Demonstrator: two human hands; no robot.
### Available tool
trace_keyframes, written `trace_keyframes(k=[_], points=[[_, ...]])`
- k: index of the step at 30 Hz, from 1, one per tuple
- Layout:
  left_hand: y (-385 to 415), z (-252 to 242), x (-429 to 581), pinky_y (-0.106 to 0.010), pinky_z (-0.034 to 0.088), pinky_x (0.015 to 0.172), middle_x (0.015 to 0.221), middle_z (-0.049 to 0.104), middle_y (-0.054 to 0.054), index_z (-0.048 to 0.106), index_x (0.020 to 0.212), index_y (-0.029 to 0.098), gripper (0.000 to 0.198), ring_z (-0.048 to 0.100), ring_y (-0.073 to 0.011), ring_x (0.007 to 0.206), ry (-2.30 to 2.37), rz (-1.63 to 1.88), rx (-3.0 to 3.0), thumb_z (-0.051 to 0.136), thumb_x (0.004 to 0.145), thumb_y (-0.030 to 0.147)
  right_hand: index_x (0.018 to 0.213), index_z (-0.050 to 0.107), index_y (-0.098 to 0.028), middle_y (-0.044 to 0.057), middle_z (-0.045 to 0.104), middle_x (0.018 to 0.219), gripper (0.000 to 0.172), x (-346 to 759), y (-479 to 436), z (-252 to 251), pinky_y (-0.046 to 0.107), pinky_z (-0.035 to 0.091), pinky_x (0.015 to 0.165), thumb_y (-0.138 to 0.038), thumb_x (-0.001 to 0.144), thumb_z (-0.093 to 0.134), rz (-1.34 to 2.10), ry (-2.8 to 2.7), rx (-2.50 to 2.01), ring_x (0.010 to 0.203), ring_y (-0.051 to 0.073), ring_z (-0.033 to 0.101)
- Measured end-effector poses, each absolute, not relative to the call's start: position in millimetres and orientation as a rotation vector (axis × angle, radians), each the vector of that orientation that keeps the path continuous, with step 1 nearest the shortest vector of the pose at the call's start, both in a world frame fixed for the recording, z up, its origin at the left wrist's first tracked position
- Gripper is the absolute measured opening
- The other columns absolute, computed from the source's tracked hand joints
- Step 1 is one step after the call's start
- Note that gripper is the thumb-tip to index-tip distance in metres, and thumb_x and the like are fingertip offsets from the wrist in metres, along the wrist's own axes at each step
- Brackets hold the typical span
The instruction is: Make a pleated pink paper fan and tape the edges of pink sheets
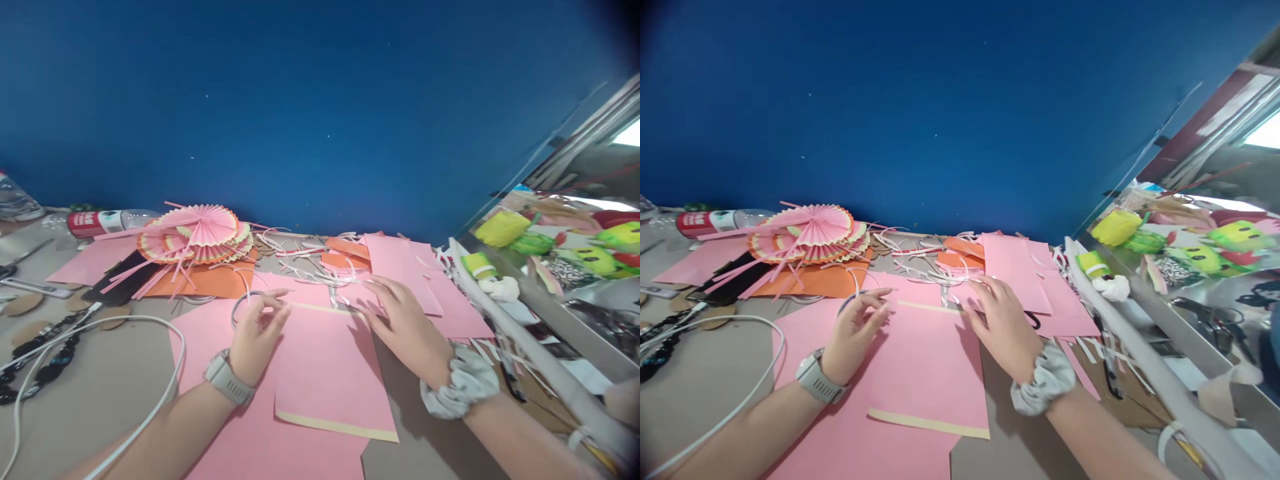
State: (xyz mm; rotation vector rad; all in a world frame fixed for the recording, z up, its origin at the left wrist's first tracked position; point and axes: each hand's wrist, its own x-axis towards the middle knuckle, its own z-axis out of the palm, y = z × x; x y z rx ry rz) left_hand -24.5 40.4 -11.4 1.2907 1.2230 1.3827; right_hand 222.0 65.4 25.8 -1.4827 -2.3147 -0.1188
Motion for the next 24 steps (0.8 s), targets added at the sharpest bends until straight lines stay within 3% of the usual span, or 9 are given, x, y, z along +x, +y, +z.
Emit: trace_keyframes(k=[4,7,9,10,12,15,17,21,24], points=[[40.4,-13.0,-22.5,-0.032,0.055,0.068,0.104,0.062,-0.01,0.063,0.087,0.016,0.028,0.063,-0.0179,0.083,1.178,1.352,1.418,0.044,0.089,0.037,0.108,0.055,-0.017,0.009,0.057,0.11,0.023,187.5,109.9,29.1,0.034,0.043,0.091,-0.021,0.088,0.044,-0.093,-2.538,-1.317,0.104,0.019,0.052],[40.6,-13.9,-23.7,-0.041,0.048,0.087,0.121,0.054,-0.009,0.06,0.099,0.019,0.021,0.053,-0.0223,0.106,1.19,1.403,1.526,0.053,0.084,0.031,0.107,0.056,-0.019,0.005,0.058,0.108,0.022,149.9,146.9,27.8,0.036,0.045,0.087,-0.017,0.088,0.046,-0.089,-2.698,-1.173,0.102,0.018,0.054],[40.1,-13.2,-24.7,-0.043,0.04,0.096,0.125,0.052,-0.008,0.062,0.086,0.02,0.012,0.046,-0.0231,0.115,1.188,1.423,1.605,0.054,0.084,0.028,0.11,0.055,-0.016,0.007,0.056,0.114,0.026,126.2,169.1,27.1,0.042,0.046,0.084,-0.027,0.087,0.052,-0.106,-2.767,-1.111,0.1,0.02,0.055],[39.7,-12.4,-25.0,-0.044,0.038,0.098,0.121,0.055,-0.007,0.061,0.075,0.019,0.017,0.046,-0.0227,0.115,1.18,1.423,1.643,0.05,0.086,0.027,0.112,0.054,-0.016,0.007,0.055,0.116,0.028,115.9,178.6,26.9,0.043,0.046,0.084,-0.029,0.087,0.052,-0.115,-2.79,-1.096,0.101,0.02,0.055],[38.4,-10.8,-24.7,-0.043,0.035,0.099,0.113,0.059,-0.006,0.059,0.066,0.019,0.027,0.046,-0.0214,0.114,1.167,1.421,1.699,0.045,0.088,0.025,0.112,0.054,-0.017,0.008,0.055,0.117,0.029,100.0,193.9,27.0,0.042,0.047,0.084,-0.031,0.087,0.052,-0.105,-2.839,-1.069,0.1,0.02,0.055],[36.6,-10.5,-23.0,-0.04,0.038,0.096,0.12,0.052,-0.007,0.059,0.091,0.021,0.011,0.047,-0.0204,0.112,1.181,1.442,1.724,0.05,0.086,0.023,0.112,0.054,-0.017,0.008,0.055,0.116,0.028,88.3,206.5,31.6,0.041,0.048,0.082,-0.031,0.088,0.051,-0.047,-2.878,-1.063,0.098,0.019,0.056],[36.3,-12.3,-22.2,-0.038,0.038,0.095,0.118,0.051,-0.007,0.054,0.1,0.021,0.015,0.046,-0.0198,0.112,1.195,1.472,1.713,0.05,0.086,0.022,0.11,0.055,-0.017,0.007,0.057,0.113,0.027,88.6,206.2,40.6,0.04,0.048,0.081,-0.031,0.087,0.051,0.007,-2.862,-1.089,0.095,0.018,0.057],[36.2,-14.9,-23.5,-0.036,0.039,0.09,0.104,0.053,-0.008,0.048,0.102,0.019,0.015,0.05,-0.0184,0.102,1.226,1.497,1.648,0.038,0.092,0.024,0.099,0.055,-0.015,0.003,0.064,0.09,0.019,105.9,175.4,72.8,0.032,0.048,0.071,-0.026,0.091,0.043,0.14,-2.73,-1.165,0.079,0.014,0.06],[32.3,-11.2,-25.4,-0.032,0.041,0.081,0.093,0.053,-0.006,0.049,0.094,0.018,0.025,0.053,-0.0167,0.089,1.184,1.431,1.64,0.026,0.095,0.027,0.097,0.05,-0.019,0.0,0.064,0.085,0.019,126.3,125.0,92.5,0.025,0.045,0.065,-0.029,0.093,0.035,0.248,-2.643,-1.168,0.073,0.012,0.058]])
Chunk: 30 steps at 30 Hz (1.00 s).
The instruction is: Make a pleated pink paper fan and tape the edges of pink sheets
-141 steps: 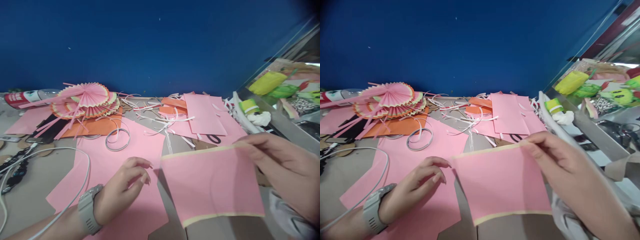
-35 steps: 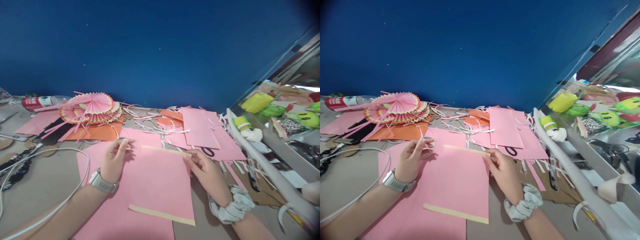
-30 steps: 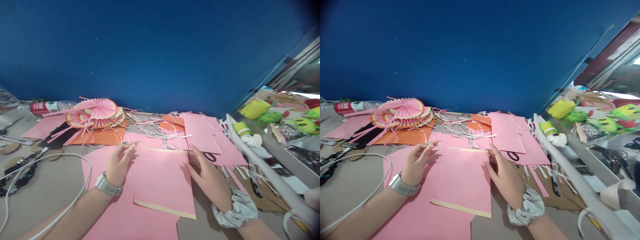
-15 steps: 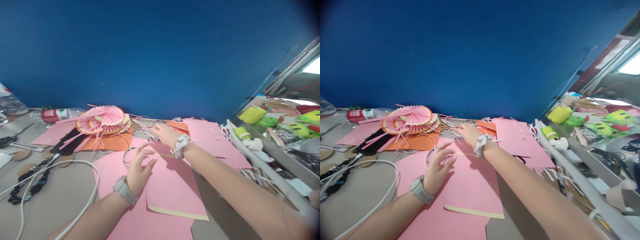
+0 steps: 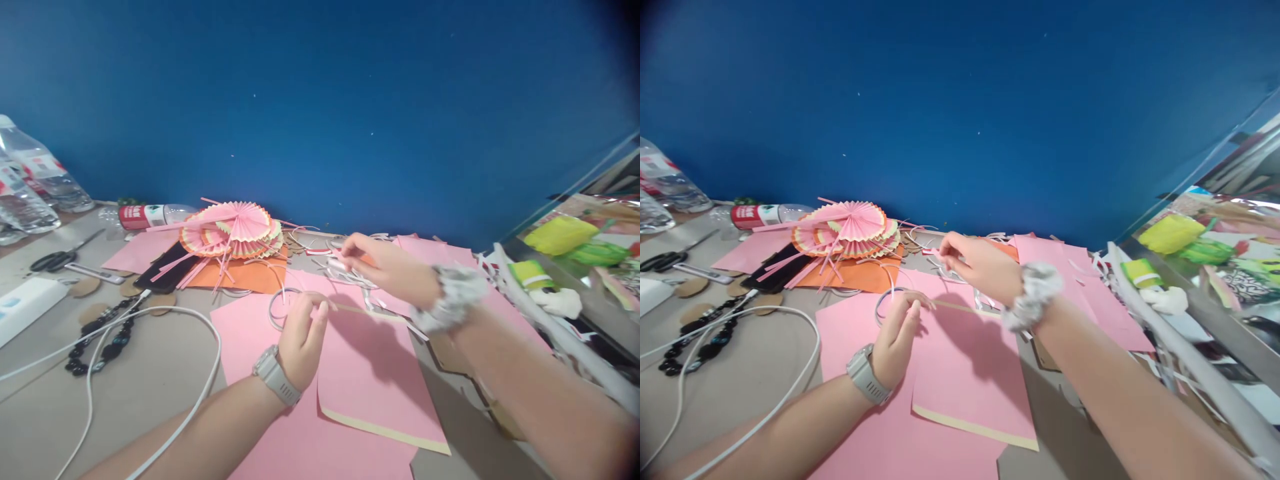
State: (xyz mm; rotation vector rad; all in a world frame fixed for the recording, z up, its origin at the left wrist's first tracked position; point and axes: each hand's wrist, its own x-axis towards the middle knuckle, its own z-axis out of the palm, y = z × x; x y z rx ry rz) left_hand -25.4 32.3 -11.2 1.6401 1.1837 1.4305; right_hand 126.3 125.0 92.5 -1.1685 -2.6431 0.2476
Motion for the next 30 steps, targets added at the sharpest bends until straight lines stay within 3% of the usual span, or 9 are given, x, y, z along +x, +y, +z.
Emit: trace_keyframes(k=[3,6,10,17,21,23,25,27,30], points=[[24.4,-4.5,-25.0,-0.028,0.042,0.074,0.079,0.054,-0.004,0.051,0.081,0.017,0.033,0.053,-0.0144,0.075,1.046,1.305,1.707,0.024,0.096,0.029,0.088,0.051,-0.022,-0.003,0.06,0.08,0.014,144.6,68.5,89.8,0.023,0.043,0.064,-0.029,0.091,0.04,0.65,-2.561,-1.149,0.072,0.01,0.056],[16.2,-0.1,-21.0,-0.024,0.042,0.064,0.068,0.057,-0.001,0.053,0.078,0.017,0.026,0.053,-0.0122,0.064,0.894,1.12,1.782,0.038,0.092,0.033,0.085,0.05,-0.023,-0.003,0.057,0.082,0.013,157.5,28.0,65.9,0.023,0.041,0.069,-0.026,0.092,0.04,0.937,-2.44,-1.116,0.077,0.01,0.053],[11.3,2.1,-15.3,-0.021,0.041,0.059,0.06,0.059,0.001,0.053,0.076,0.016,0.023,0.053,-0.0099,0.055,0.835,0.875,1.803,0.044,0.09,0.031,0.082,0.044,-0.021,-0.001,0.049,0.08,0.017,168.6,10.3,31.9,0.023,0.04,0.07,-0.021,0.094,0.033,0.969,-2.193,-1.19,0.076,0.01,0.048],[13.9,9.1,-12.3,-0.024,0.044,0.068,0.069,0.065,-0.004,0.058,0.081,0.014,0.023,0.058,-0.0124,0.066,0.802,0.706,1.804,0.041,0.091,0.025,0.086,0.045,-0.022,-0.001,0.05,0.081,0.013,176.5,7.9,18.8,0.025,0.041,0.071,-0.016,0.092,0.036,0.916,-2.115,-1.135,0.077,0.012,0.049],[16.7,6.7,-10.2,-0.024,0.046,0.069,0.072,0.065,-0.005,0.057,0.083,0.014,0.022,0.059,-0.0121,0.067,0.786,0.688,1.689,0.041,0.092,0.026,0.092,0.05,-0.022,0.002,0.055,0.085,0.01,175.6,5.0,15.5,0.029,0.043,0.074,-0.015,0.089,0.043,0.598,-2.13,-1.178,0.082,0.015,0.053],[18.6,4.5,-9.0,-0.024,0.047,0.069,0.072,0.064,-0.004,0.056,0.084,0.014,0.022,0.06,-0.0121,0.067,0.828,0.703,1.613,0.04,0.092,0.026,0.097,0.053,-0.022,0.004,0.058,0.092,0.014,174.1,4.1,13.2,0.036,0.04,0.086,-0.016,0.085,0.049,0.25,-2.112,-1.237,0.092,0.018,0.054],[20.6,2.8,-7.9,-0.025,0.048,0.069,0.073,0.063,-0.004,0.056,0.085,0.014,0.021,0.06,-0.0126,0.068,0.884,0.732,1.553,0.04,0.092,0.026,0.1,0.056,-0.024,0.004,0.063,0.097,0.018,172.3,3.3,11.3,0.043,0.03,0.098,-0.016,0.083,0.054,-0.032,-2.122,-1.258,0.099,0.02,0.054],[22.2,2.0,-7.1,-0.026,0.048,0.07,0.073,0.063,-0.004,0.056,0.086,0.014,0.022,0.06,-0.013,0.069,0.919,0.751,1.517,0.039,0.092,0.026,0.104,0.058,-0.024,0.002,0.066,0.101,0.021,170.3,2.6,9.8,0.045,0.02,0.104,-0.016,0.084,0.053,-0.136,-2.181,-1.241,0.103,0.02,0.055],[23.6,1.7,-6.9,-0.025,0.049,0.071,0.075,0.063,-0.003,0.058,0.087,0.014,0.021,0.06,-0.013,0.071,0.917,0.743,1.519,0.041,0.092,0.025,0.111,0.057,-0.02,0.003,0.067,0.108,0.025,168.4,3.0,8.0,0.044,0.017,0.106,-0.017,0.087,0.049,-0.108,-2.269,-1.195,0.108,0.02,0.055]])
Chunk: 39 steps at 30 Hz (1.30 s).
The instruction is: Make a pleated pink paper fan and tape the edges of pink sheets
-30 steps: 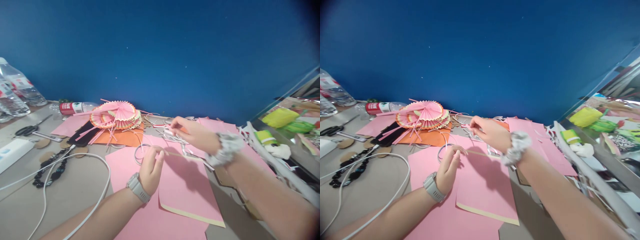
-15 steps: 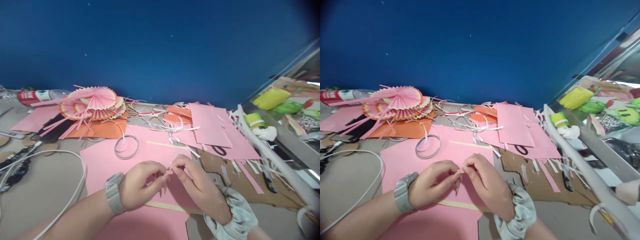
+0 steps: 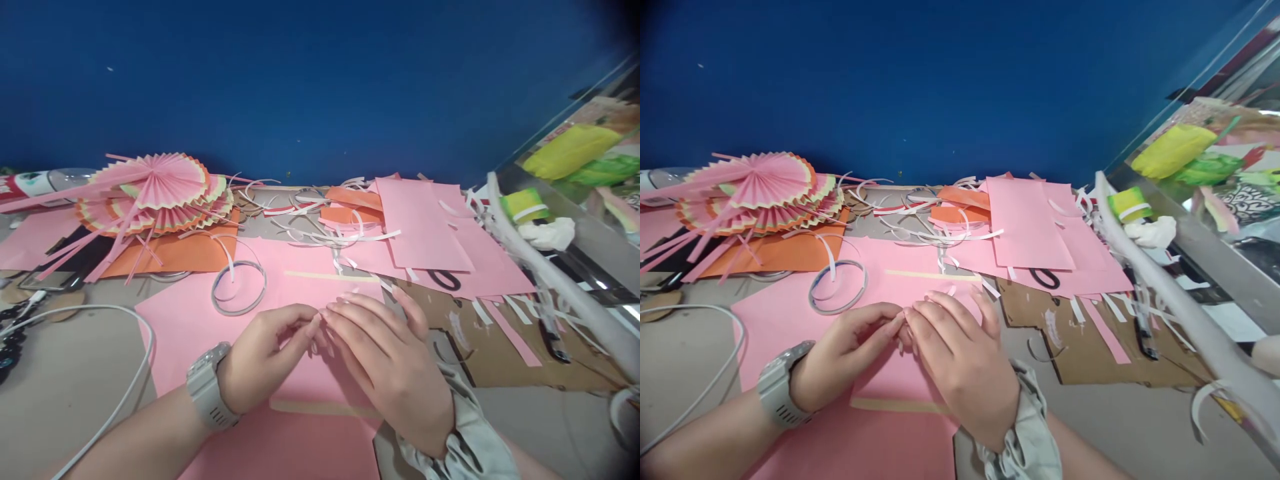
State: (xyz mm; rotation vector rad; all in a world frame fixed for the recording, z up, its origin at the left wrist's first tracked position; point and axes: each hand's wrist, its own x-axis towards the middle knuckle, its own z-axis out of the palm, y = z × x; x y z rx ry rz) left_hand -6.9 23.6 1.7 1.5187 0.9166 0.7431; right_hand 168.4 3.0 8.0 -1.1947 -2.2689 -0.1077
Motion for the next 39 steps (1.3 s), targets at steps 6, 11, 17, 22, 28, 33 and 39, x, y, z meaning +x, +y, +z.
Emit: trace_keyframes(k=[6,11,17,22,28,33,39], points=[[26.8,0.0,-9.4,-0.024,0.048,0.074,0.081,0.065,-0.003,0.062,0.095,0.015,0.022,0.061,-0.0134,0.078,0.936,0.696,1.592,0.041,0.092,0.02,0.109,0.059,-0.017,0.003,0.066,0.11,0.025,168.5,8.1,5.8,0.046,0.016,0.108,-0.018,0.089,0.045,-0.062,-2.303,-1.19,0.11,0.02,0.054],[28.8,-4.6,-11.0,-0.025,0.048,0.076,0.081,0.066,-0.003,0.063,0.092,0.016,0.025,0.062,-0.0144,0.08,0.947,0.733,1.568,0.04,0.093,0.024,0.112,0.058,-0.017,0.004,0.065,0.112,0.027,168.2,8.9,5.0,0.045,0.014,0.109,-0.02,0.09,0.043,-0.042,-2.345,-1.187,0.112,0.019,0.054],[27.8,-6.6,-11.7,-0.025,0.049,0.074,0.077,0.067,-0.002,0.065,0.094,0.016,0.026,0.064,-0.015,0.078,0.982,0.773,1.553,0.041,0.092,0.024,0.116,0.056,-0.017,0.005,0.064,0.115,0.03,167.3,8.2,5.0,0.044,0.014,0.11,-0.019,0.091,0.04,-0.017,-2.373,-1.179,0.114,0.019,0.052],[27.5,-6.6,-10.4,-0.026,0.05,0.074,0.076,0.067,-0.003,0.065,0.095,0.016,0.026,0.064,-0.0156,0.078,0.99,0.776,1.503,0.042,0.091,0.027,0.118,0.055,-0.016,0.006,0.062,0.118,0.031,167.0,9.0,3.1,0.045,0.014,0.11,-0.019,0.092,0.038,-0.026,-2.413,-1.188,0.117,0.019,0.049],[28.8,-6.4,-9.7,-0.027,0.051,0.075,0.079,0.067,-0.004,0.064,0.098,0.015,0.025,0.064,-0.0159,0.079,0.989,0.775,1.489,0.043,0.091,0.025,0.119,0.054,-0.014,0.006,0.06,0.121,0.033,167.0,7.4,1.5,0.046,0.013,0.109,-0.018,0.092,0.036,-0.028,-2.438,-1.202,0.119,0.02,0.046],[28.7,-6.9,-10.4,-0.027,0.05,0.076,0.081,0.067,-0.004,0.063,0.101,0.016,0.024,0.064,-0.0166,0.081,0.972,0.774,1.52,0.044,0.09,0.026,0.121,0.053,-0.016,0.006,0.06,0.121,0.034,166.3,8.4,3.6,0.046,0.015,0.108,-0.018,0.092,0.035,0.036,-2.42,-1.236,0.118,0.019,0.047],[28.0,-7.6,-10.6,-0.027,0.051,0.076,0.081,0.067,-0.003,0.064,0.096,0.016,0.024,0.064,-0.0159,0.08,0.966,0.774,1.515,0.042,0.091,0.023,0.12,0.053,-0.017,0.005,0.061,0.119,0.034,166.4,9.1,2.5,0.045,0.014,0.108,-0.018,0.092,0.034,0.044,-2.419,-1.232,0.116,0.019,0.049]])
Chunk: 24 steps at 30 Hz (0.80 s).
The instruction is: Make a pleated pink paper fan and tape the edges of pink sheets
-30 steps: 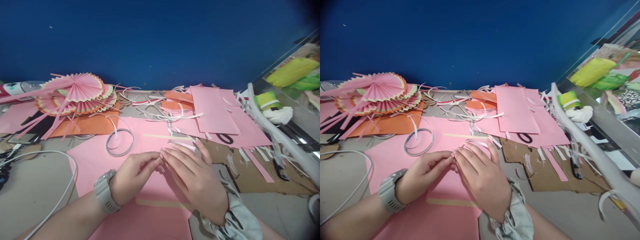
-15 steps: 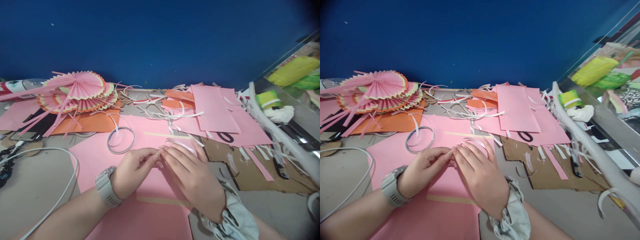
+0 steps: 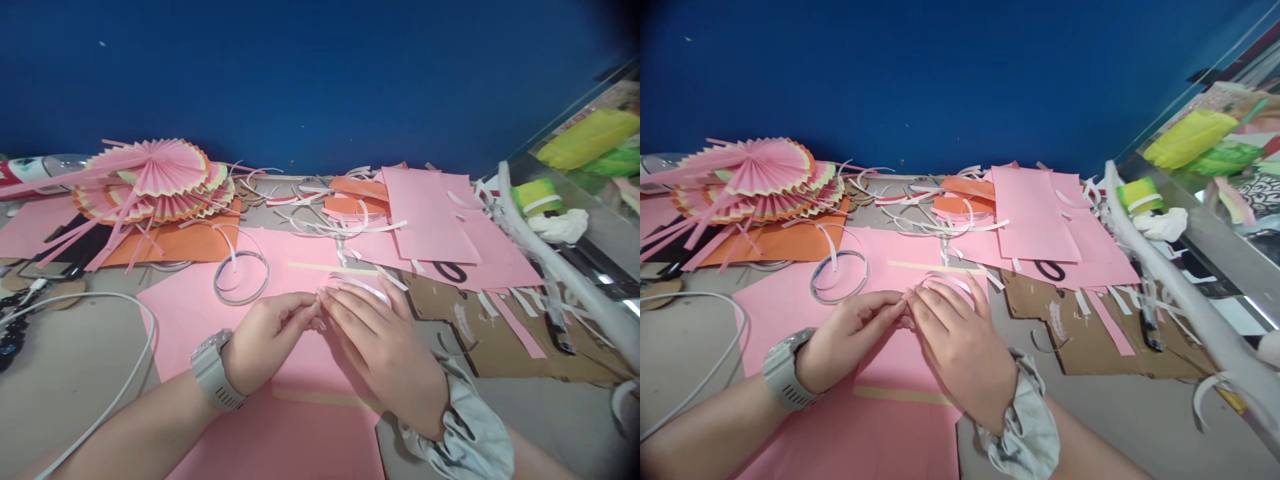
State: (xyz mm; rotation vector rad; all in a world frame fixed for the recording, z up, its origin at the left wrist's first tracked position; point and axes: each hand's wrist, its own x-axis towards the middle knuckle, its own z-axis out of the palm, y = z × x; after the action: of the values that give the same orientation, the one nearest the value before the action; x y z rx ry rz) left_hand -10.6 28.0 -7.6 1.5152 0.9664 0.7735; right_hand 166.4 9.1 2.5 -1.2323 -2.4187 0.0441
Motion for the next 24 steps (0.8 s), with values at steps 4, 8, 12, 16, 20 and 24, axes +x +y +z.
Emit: trace_keyframes(k=[4,8,12,16,20,24], points=[[27.8,-7.4,-10.2,-0.027,0.051,0.077,0.087,0.068,-0.004,0.063,0.099,0.015,0.024,0.064,-0.0152,0.082,0.962,0.77,1.505,0.041,0.091,0.022,0.12,0.053,-0.017,0.005,0.061,0.12,0.034,166.5,8.4,1.6,0.045,0.013,0.108,-0.018,0.092,0.036,0.064,-2.41,-1.234,0.116,0.019,0.049],[27.7,-6.7,-10.0,-0.027,0.05,0.077,0.087,0.068,-0.004,0.063,0.101,0.015,0.024,0.064,-0.0154,0.082,0.978,0.751,1.501,0.041,0.091,0.022,0.118,0.054,-0.017,0.005,0.062,0.116,0.032,166.8,8.9,4.0,0.045,0.015,0.107,-0.017,0.09,0.038,0.133,-2.381,-1.228,0.113,0.019,0.051],[26.1,-5.1,-9.7,-0.025,0.048,0.076,0.084,0.067,-0.002,0.063,0.097,0.017,0.023,0.063,-0.0149,0.082,0.98,0.706,1.64,0.041,0.091,0.02,0.106,0.058,-0.019,0.004,0.066,0.106,0.024,167.6,9.9,7.0,0.042,0.02,0.106,-0.019,0.089,0.042,0.253,-2.317,-1.237,0.103,0.016,0.055],[23.9,-4.1,-9.3,-0.021,0.045,0.075,0.082,0.067,-0.001,0.063,0.089,0.017,0.021,0.062,-0.0128,0.079,0.992,0.679,1.852,0.041,0.09,0.017,0.097,0.059,-0.018,0.002,0.067,0.096,0.017,167.9,9.5,6.7,0.041,0.024,0.104,-0.018,0.088,0.044,0.228,-2.287,-1.215,0.096,0.015,0.057],[22.4,-3.7,-8.9,-0.021,0.043,0.073,0.082,0.067,0.0,0.062,0.09,0.018,0.02,0.06,-0.0119,0.077,1.002,0.672,1.932,0.042,0.09,0.016,0.094,0.058,-0.018,0.002,0.067,0.093,0.015,168.4,8.3,5.6,0.041,0.026,0.101,-0.017,0.088,0.044,0.14,-2.311,-1.187,0.094,0.015,0.057],[22.1,-2.4,-8.2,-0.021,0.042,0.072,0.08,0.065,-0.001,0.061,0.09,0.016,0.02,0.059,-0.0119,0.075,1.017,0.648,1.916,0.041,0.09,0.017,0.095,0.058,-0.017,0.002,0.066,0.094,0.015,169.4,7.9,5.9,0.041,0.027,0.1,-0.015,0.087,0.045,0.16,-2.309,-1.184,0.094,0.016,0.056]])
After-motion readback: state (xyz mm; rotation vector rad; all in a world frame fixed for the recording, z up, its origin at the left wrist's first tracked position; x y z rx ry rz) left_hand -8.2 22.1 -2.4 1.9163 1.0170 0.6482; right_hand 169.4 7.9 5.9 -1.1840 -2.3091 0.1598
